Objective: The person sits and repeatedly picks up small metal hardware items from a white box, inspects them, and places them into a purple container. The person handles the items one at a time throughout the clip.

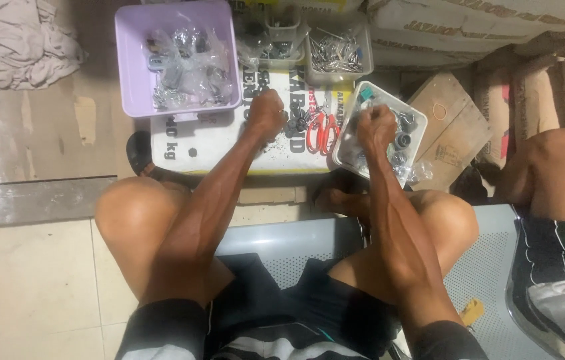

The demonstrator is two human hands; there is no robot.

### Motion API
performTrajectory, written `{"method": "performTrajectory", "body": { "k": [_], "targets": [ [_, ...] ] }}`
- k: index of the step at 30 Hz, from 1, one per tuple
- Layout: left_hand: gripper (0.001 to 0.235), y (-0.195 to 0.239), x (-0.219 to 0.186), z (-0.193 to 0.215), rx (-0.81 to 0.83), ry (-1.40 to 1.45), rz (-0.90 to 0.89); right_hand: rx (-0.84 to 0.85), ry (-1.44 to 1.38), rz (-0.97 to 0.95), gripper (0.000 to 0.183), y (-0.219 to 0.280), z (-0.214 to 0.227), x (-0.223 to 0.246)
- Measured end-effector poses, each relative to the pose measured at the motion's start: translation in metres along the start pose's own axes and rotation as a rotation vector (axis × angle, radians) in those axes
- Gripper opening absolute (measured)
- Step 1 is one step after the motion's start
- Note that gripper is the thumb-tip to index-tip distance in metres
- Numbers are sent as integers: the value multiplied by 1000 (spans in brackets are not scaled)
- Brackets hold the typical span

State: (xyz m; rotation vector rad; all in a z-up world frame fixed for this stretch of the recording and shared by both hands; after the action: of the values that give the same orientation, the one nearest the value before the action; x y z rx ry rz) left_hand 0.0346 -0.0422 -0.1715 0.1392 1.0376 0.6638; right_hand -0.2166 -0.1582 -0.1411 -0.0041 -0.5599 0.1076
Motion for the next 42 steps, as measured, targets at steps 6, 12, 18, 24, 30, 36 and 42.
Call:
{"method": "performTrajectory", "body": {
  "k": [6,12,18,24,30,36,42],
  "targets": [
    [16,59,-43,50,47,382,40,284,-717,347,11,33,14,103],
    [21,78,-68,67,122,696,21,371,-802,479,7,46,12,131],
    [26,73,-67,62,112,819,36,323,-732,548,6,46,11,130],
    [26,70,-67,61,95,868,40,308,-661,626,10,48,14,133],
    [16,69,-78,63,88,915,-77,106,-574,898,13,45,21,148],
    [36,70,-106,78,145,958,-464,70,-618,917,11,29,55,165],
    [13,93,-140,106,135,1014,-583,350,-857,768,29,51,119,205]
  ]
}}
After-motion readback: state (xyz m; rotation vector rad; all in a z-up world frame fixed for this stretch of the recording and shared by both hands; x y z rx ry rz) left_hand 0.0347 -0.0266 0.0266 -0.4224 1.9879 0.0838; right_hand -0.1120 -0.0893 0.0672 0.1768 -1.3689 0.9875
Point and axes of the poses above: each hand's wrist, its own y-axis away from the middle knuckle, its own z-axis out of the back of the hand, x = y × z, the point moved 3 cm from there along -y, towards the middle knuckle, and after that the axes turned 1 degree about y, right-handed, at the moved point
